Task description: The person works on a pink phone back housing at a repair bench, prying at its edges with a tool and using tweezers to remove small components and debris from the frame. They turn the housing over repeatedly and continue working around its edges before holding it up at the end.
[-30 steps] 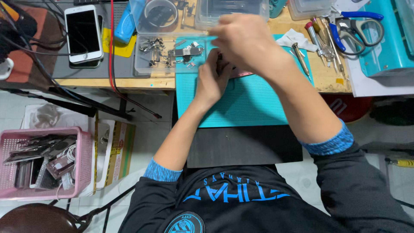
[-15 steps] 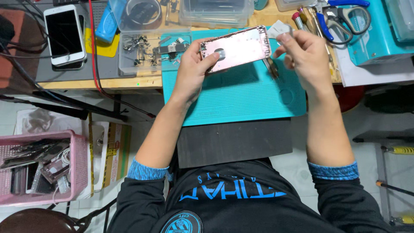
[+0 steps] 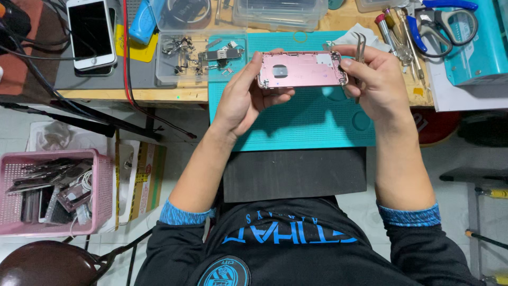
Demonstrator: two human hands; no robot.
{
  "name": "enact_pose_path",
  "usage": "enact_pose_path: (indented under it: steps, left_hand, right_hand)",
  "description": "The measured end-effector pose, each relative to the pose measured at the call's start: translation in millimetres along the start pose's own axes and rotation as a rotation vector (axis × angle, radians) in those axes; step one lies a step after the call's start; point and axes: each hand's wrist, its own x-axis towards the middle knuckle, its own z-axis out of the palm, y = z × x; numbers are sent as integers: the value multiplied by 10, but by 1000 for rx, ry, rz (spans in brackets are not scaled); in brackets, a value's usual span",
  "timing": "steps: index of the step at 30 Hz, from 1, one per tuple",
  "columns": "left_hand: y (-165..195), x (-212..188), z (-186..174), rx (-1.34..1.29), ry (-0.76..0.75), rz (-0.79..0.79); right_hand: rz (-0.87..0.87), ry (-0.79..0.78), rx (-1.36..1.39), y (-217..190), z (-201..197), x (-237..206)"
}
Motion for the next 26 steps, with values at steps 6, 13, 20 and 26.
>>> enact_pose_path:
  steps: [6, 13, 20, 26]
  left_hand:
    - [9, -18, 48, -1, 26, 8]
    - [-121, 44, 68, 130, 16, 138]
    - [-286, 104, 24, 286, 111, 106]
    - [-357, 203, -244, 397, -51, 150]
  right_hand:
    - [4, 27, -5, 4, 45, 8]
    - [5, 79, -93, 17, 241, -6]
    - [-13, 15, -222, 55, 371, 6]
    - [-10, 79, -229, -61, 325, 29]
